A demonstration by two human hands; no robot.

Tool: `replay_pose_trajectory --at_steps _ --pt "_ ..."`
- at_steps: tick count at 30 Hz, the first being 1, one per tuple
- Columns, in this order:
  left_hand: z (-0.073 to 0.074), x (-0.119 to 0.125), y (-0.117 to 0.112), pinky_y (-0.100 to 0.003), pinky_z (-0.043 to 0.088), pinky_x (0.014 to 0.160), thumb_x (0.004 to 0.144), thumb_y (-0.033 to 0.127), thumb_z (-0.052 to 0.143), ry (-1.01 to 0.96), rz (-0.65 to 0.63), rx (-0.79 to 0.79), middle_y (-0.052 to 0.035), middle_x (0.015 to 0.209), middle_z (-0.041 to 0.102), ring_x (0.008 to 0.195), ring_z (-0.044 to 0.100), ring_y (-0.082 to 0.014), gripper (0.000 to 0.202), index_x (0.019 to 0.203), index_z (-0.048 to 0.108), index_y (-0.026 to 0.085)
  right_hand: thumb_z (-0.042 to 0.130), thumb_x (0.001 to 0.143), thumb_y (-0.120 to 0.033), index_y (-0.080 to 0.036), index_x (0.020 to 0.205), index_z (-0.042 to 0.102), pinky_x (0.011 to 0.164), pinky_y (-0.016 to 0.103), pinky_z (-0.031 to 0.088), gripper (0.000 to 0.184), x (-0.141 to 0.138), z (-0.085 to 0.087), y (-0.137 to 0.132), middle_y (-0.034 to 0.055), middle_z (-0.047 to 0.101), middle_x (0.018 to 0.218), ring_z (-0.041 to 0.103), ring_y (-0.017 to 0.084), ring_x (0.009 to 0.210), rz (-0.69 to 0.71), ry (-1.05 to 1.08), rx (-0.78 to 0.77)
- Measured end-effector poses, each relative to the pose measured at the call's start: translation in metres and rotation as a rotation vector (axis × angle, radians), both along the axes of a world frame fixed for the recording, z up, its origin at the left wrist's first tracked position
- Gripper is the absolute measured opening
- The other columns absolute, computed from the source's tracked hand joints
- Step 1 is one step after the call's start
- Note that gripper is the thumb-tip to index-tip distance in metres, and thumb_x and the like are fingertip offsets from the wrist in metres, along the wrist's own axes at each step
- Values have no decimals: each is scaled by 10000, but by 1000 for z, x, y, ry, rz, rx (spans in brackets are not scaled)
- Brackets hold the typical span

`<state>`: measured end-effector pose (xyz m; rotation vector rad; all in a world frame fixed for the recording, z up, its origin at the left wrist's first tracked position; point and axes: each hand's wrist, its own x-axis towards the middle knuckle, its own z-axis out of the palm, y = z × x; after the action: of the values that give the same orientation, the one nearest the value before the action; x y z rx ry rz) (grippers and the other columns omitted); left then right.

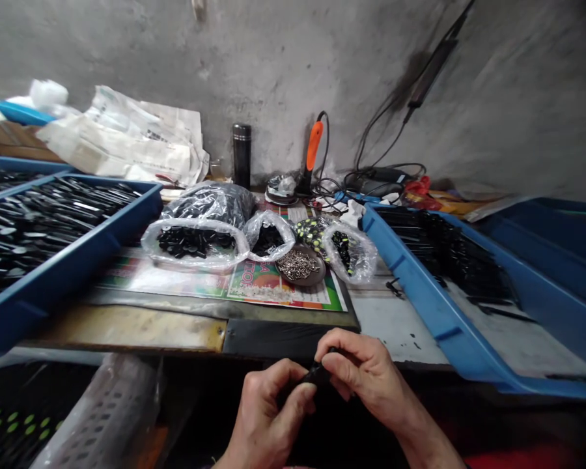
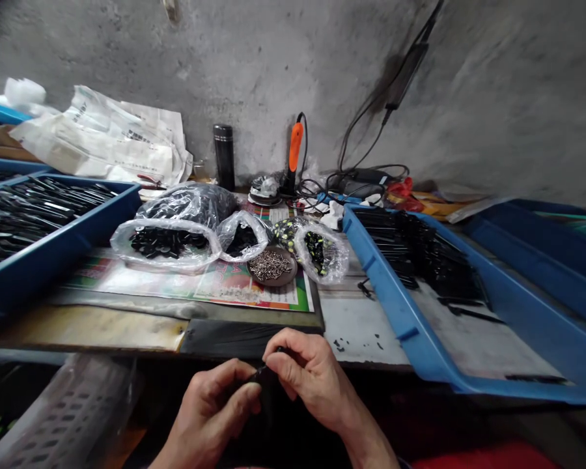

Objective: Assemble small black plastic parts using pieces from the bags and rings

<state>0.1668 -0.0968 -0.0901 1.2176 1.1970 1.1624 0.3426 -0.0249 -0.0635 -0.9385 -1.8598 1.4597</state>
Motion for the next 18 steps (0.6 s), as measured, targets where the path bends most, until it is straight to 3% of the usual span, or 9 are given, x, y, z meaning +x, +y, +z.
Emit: replay_pose_trajectory --at_steps 3,7,18 --pt "-4 4 1 -175 269 397 813 549 696 -249 -28 -211 13 563 565 416 377 -49 420 714 610 149 593 941 -533 -142 830 600 413 162 239 406 -6 -2 -4 -64 413 514 380 57 423 -62 2 -40" --pt "-8 9 3 -161 225 346 704 628 769 -453 -66 -307 18 528 597 342 336 -20 510 732 566 161 589 937 -546 -154 808 572 398 162 226 413 -9 -6 -8 -65 404 534 370 54 417 -111 10 -70" --pt "6 12 5 -144 230 320 617 614 828 -466 -6 -403 4 492 609 317 359 -16 539 675 561 149 601 921 -551 -169 803 560 386 157 232 402 -13 -18 -14 -73 397 501 337 56 402 -168 67 -116"
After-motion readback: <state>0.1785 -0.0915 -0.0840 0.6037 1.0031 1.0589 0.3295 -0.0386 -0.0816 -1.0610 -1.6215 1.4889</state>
